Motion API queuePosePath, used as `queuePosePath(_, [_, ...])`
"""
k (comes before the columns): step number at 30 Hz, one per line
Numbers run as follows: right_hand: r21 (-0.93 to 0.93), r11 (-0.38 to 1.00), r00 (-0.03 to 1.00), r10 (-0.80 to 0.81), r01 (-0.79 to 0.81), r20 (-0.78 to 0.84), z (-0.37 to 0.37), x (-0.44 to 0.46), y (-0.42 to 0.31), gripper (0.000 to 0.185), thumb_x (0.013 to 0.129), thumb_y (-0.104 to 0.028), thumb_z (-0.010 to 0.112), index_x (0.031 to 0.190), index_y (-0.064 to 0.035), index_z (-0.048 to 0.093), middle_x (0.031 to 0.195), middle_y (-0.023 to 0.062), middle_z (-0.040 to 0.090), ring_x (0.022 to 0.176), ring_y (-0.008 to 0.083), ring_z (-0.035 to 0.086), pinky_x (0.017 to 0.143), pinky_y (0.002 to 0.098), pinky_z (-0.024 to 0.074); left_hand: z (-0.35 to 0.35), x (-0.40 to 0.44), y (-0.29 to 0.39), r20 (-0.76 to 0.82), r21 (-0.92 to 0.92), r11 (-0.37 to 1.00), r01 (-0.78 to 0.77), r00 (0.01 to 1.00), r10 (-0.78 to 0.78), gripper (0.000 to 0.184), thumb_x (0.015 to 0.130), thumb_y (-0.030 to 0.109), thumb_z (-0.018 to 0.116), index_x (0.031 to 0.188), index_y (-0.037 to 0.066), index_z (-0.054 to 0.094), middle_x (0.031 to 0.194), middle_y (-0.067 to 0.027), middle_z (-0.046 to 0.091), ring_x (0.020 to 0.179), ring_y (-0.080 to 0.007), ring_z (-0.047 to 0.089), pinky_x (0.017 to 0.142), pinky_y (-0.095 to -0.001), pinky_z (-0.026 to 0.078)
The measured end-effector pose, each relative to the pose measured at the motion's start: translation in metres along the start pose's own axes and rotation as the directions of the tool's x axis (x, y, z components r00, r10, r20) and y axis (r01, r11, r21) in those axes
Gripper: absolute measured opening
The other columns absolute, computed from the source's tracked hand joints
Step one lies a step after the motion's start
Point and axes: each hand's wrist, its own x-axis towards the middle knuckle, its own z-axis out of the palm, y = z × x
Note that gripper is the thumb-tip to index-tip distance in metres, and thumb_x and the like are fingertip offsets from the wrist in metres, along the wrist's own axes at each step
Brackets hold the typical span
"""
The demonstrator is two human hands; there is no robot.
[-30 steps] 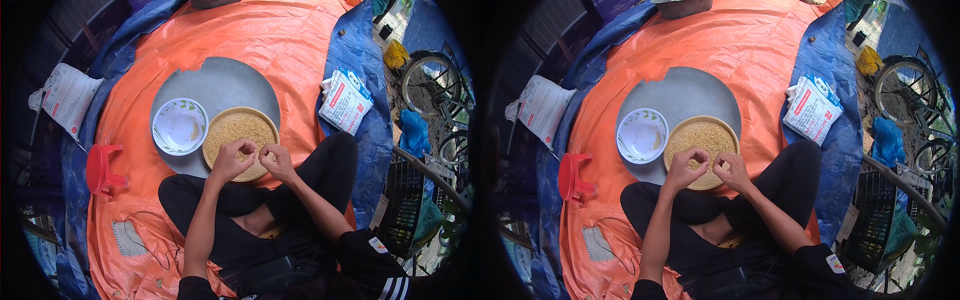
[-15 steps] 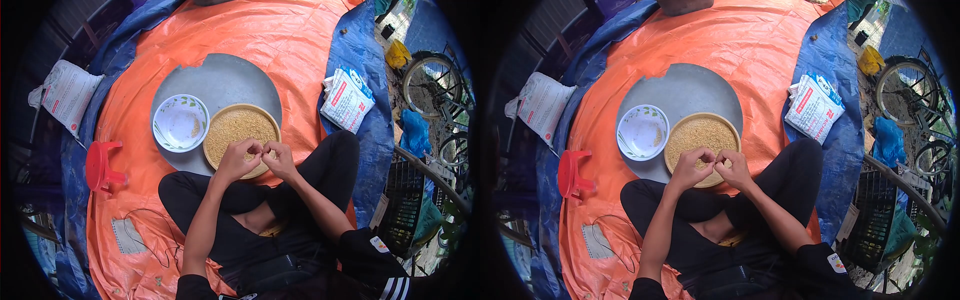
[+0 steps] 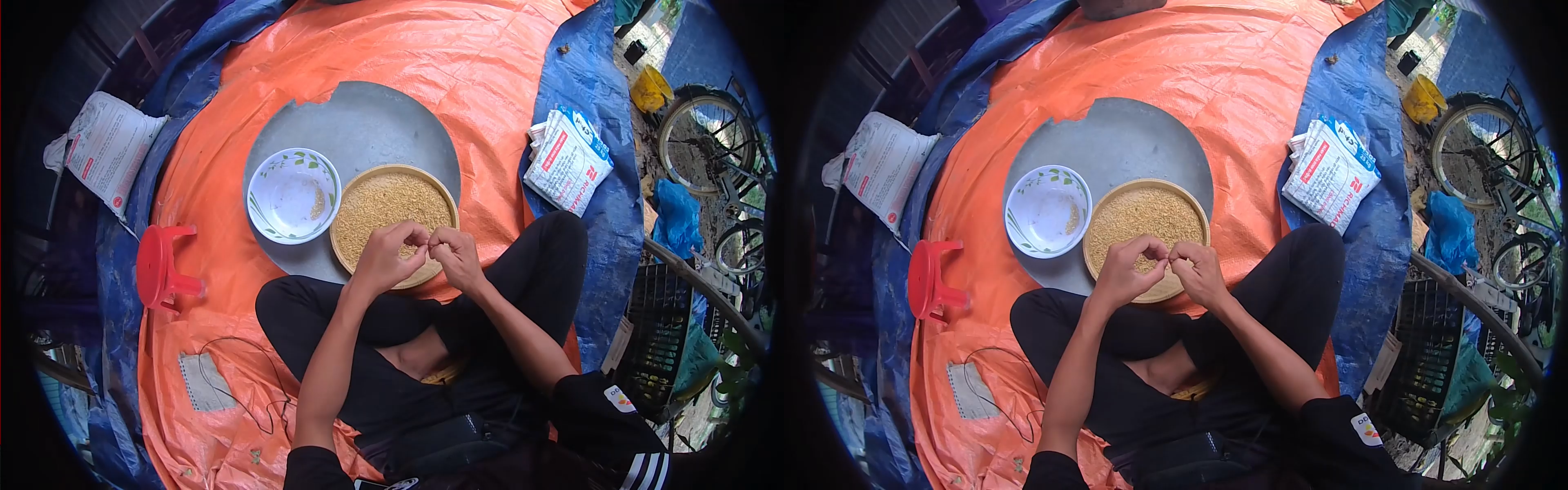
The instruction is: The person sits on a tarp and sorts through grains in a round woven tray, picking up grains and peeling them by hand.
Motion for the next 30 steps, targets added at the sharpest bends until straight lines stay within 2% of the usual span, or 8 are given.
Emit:
queuePosePath(2, [0.134,0.982,0.99,0.128,-0.134,0.054,-0.001,-0.002,0.001,0.014,0.081,-0.009,0.051,0.074,0.0003,0.058,0.066,0.0063,0.058,0.061,0.0138,0.055,0.059,0.0288,0.0439,0.001,0.0,0.003,-0.013,0.002,1.0,-0.021,1.0,0.021,0.016,0.078,0.001,0.073,0.092,0.001,0.066,0.083,-0.0096,0.07,0.078,-0.0197,0.07,0.074,-0.0317,0.055])
queuePosePath(5, [0.31,0.921,0.971,0.211,-0.236,0.114,-0.001,-0.002,0.005,0.014,0.08,-0.009,0.049,0.07,-0.0006,0.056,0.065,0.0036,0.055,0.06,0.0112,0.05,0.058,0.0274,0.0408,0.001,0.0,0.001,-0.014,0.031,0.998,-0.047,0.999,0.048,0.016,0.077,0.001,0.073,0.092,0.001,0.066,0.084,-0.0095,0.07,0.079,-0.0205,0.07,0.074,-0.0318,0.056])
queuePosePath(11, [0.587,0.7,0.911,0.271,-0.408,0.31,-0.001,0.003,0.012,0.012,0.08,-0.01,0.045,0.071,-0.0039,0.051,0.065,0.002,0.047,0.059,0.0109,0.043,0.057,0.0267,0.035,0.001,0.001,0.005,-0.037,0.017,0.997,-0.079,0.996,0.08,0.016,0.077,0.001,0.073,0.092,0.002,0.067,0.086,-0.0095,0.07,0.081,-0.0208,0.071,0.074,-0.0313,0.056])
queuePosePath(17, [0.578,0.65,0.868,0.318,-0.493,0.382,-0.002,0.004,0.004,0.013,0.081,-0.011,0.044,0.077,-0.003,0.053,0.069,0.0016,0.049,0.063,0.0107,0.044,0.061,0.0257,0.0341,-0.001,0.001,0.001,-0.018,0.017,0.991,-0.132,0.991,0.132,0.015,0.077,0.0,0.073,0.091,0.002,0.067,0.086,-0.0093,0.07,0.081,-0.0215,0.071,0.073,-0.0326,0.056])
queuePosePath(20, [0.545,0.67,0.861,0.333,-0.503,0.385,0.0,0.003,0.004,0.014,0.081,-0.01,0.043,0.078,-0.0023,0.055,0.069,0.0013,0.049,0.064,0.0108,0.044,0.061,0.0254,0.0337,-0.005,0.001,0.005,0.035,0.118,0.98,-0.159,0.987,0.156,0.013,0.078,0.0,0.072,0.089,0.003,0.066,0.086,-0.0096,0.07,0.081,-0.0228,0.071,0.072,-0.0335,0.056])
queuePosePath(23, [0.54,0.68,0.861,0.309,-0.497,0.403,-0.001,0.002,0.009,0.015,0.081,-0.01,0.044,0.079,-0.0017,0.056,0.07,0.0016,0.05,0.065,0.0108,0.046,0.063,0.0252,0.0357,-0.005,0.001,0.005,0.041,0.095,0.975,-0.202,0.979,0.199,0.014,0.078,0.001,0.07,0.089,0.003,0.062,0.084,-0.0122,0.067,0.076,-0.0282,0.067,0.069,-0.0376,0.054])
queuePosePath(26, [0.593,0.658,0.876,0.245,-0.465,0.415,-0.002,0.004,0.006,0.016,0.082,-0.011,0.044,0.08,-0.0015,0.056,0.073,0.0023,0.052,0.067,0.0108,0.047,0.066,0.0248,0.0385,-0.004,0.0,0.001,0.035,0.026,0.995,-0.101,0.994,0.1,0.014,0.082,0.001,0.069,0.093,0.002,0.061,0.085,-0.0118,0.067,0.079,-0.0262,0.069,0.071,-0.0355,0.055])
queuePosePath(30, [0.551,0.736,0.905,0.205,-0.394,0.373,-0.005,0.006,0.005,0.013,0.082,-0.008,0.046,0.082,-0.0017,0.058,0.076,0.0024,0.054,0.069,0.0105,0.05,0.068,0.0249,0.0415,-0.005,0.0,0.005,-0.021,-0.097,0.995,0.031,0.999,-0.033,0.017,0.086,0.001,0.069,0.101,0.0,0.059,0.089,-0.0103,0.069,0.082,-0.0202,0.07,0.076,-0.0324,0.055])
